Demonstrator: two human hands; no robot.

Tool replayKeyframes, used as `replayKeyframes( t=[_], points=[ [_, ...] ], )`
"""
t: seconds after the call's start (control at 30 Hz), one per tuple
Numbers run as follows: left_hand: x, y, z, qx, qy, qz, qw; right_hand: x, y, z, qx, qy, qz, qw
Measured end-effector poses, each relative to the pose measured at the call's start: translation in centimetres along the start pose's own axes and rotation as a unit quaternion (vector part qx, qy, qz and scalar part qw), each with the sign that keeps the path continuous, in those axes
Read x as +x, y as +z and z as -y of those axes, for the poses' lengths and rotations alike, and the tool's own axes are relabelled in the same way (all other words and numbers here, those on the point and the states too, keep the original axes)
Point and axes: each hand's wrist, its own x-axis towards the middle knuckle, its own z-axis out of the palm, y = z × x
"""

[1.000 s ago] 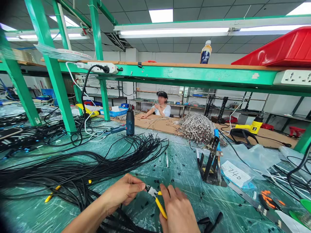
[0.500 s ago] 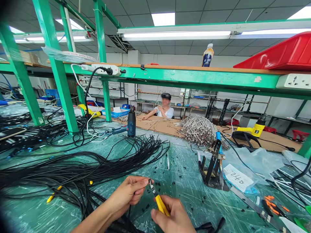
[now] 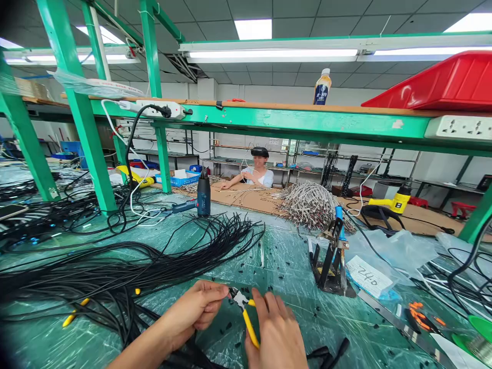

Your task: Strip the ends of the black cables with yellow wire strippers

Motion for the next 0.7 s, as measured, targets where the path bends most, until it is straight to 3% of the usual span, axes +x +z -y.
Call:
replayKeyframes(
  t=[0.17,0.3,0.4,0.5,0.6,0.7],
  points=[
    [-0.5,0.0,-0.2,0.004,0.009,0.008,1.000,0.2,-0.5,-0.4,-0.025,-0.026,0.010,0.999],
    [-0.6,0.1,-0.3,-0.010,0.024,0.009,1.000,0.1,-0.2,0.0,0.141,0.009,0.020,0.990],
    [-0.5,0.2,-0.3,-0.022,0.035,0.006,0.999,0.2,-0.2,0.5,0.363,0.043,0.084,0.927],
    [-0.3,0.3,-0.2,-0.024,0.038,0.005,0.999,0.4,-0.2,0.9,0.459,0.051,0.142,0.875],
    [-0.3,0.4,-0.2,-0.019,0.030,0.001,0.999,0.5,0.2,0.9,0.431,0.049,0.121,0.893],
    [-0.5,0.4,-0.4,-0.003,0.016,-0.008,1.000,0.4,0.9,0.6,0.314,0.040,0.059,0.947]
  ],
)
